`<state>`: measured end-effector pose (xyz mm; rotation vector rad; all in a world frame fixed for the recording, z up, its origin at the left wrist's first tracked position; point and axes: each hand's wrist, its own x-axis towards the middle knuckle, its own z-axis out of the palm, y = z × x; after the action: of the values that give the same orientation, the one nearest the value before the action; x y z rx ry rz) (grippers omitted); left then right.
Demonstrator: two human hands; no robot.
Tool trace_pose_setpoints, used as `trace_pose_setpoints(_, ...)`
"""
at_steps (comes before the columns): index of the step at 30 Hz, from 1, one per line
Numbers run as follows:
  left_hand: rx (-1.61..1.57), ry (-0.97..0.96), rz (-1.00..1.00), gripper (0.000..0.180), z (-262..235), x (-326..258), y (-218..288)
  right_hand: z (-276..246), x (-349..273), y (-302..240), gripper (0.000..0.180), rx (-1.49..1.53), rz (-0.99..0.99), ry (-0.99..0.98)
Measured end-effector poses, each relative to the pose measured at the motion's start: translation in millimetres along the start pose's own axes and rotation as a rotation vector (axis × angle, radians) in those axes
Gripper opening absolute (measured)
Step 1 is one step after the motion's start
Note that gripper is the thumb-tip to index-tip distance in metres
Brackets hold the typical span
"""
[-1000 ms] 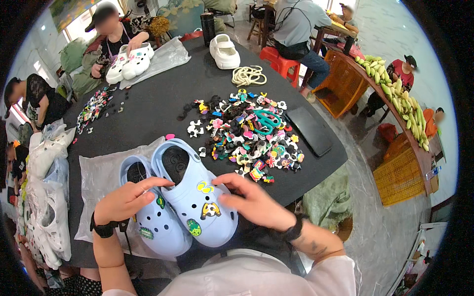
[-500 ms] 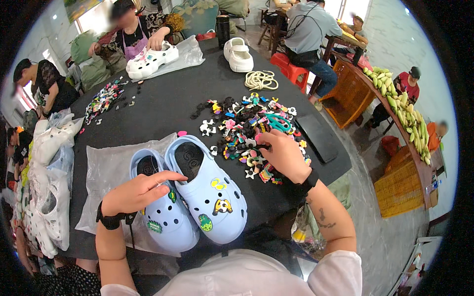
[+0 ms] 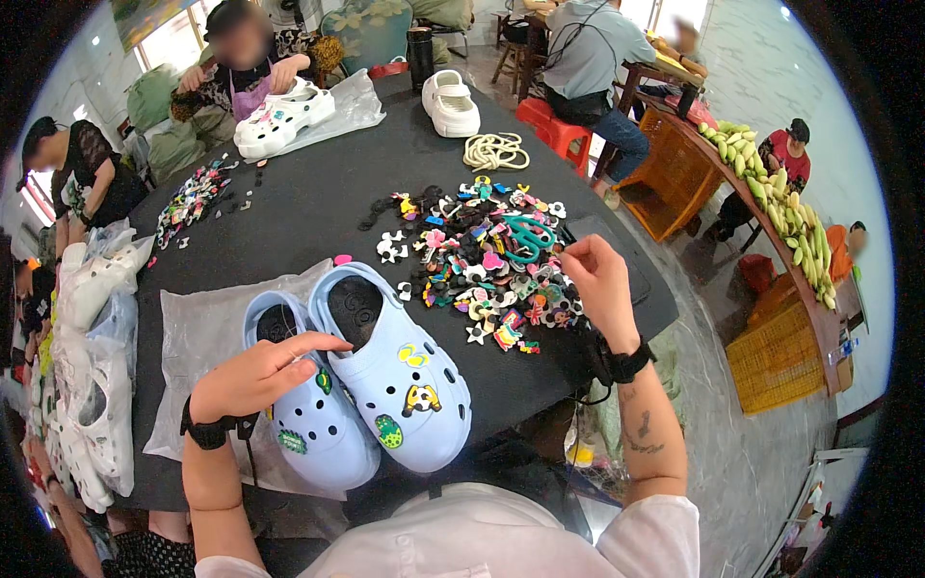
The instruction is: Attaching decorative charms to the holes of plastic clogs.
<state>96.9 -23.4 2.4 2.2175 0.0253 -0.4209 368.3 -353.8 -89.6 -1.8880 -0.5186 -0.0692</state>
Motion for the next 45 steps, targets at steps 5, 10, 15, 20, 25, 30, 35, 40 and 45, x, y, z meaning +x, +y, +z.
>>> trace_pose_setpoints(5,0.025,0.034,0.084,0.036,3.5,0.9,-9.1,-3.7,-9.4,1.5,0.006,-0.130,0.006,-0.047)
trace_pose_setpoints(10,0.032,0.047,0.130,0.036,3.6,1.4,-11.4,-6.4,-6.7,-0.7,0.012,-0.061,0.037,-0.082)
trace_pose_setpoints(15,0.017,0.020,0.072,0.036,2.2,0.2,-8.4,-8.2,-5.0,1.4,0.016,-0.084,0.008,-0.097)
trace_pose_setpoints(20,0.025,0.018,0.053,0.035,1.2,-0.2,-2.2,-6.1,-7.5,-3.2,0.014,0.132,0.089,-0.072)
trace_pose_setpoints(25,0.023,0.035,0.087,0.036,3.1,0.2,-8.0,-7.3,-10.1,-13.0,0.017,0.291,0.112,-0.128)
trace_pose_setpoints(30,0.032,0.031,0.117,0.036,2.8,1.7,-13.9,-1.8,-30.0,-49.5,0.021,0.457,0.216,-0.223)
trace_pose_setpoints(35,0.028,0.050,0.129,0.036,5.3,2.2,-17.8,11.8,-53.8,-72.8,0.023,0.518,0.285,-0.316)
trace_pose_setpoints(40,-0.011,0.023,0.091,0.035,2.6,2.8,-13.1,26.7,-79.1,-79.3,0.018,0.563,0.260,-0.363)
trace_pose_setpoints(45,0.012,0.058,0.163,0.036,5.2,1.5,-23.5,35.5,-102.1,-86.7,0.019,0.590,0.202,-0.459)
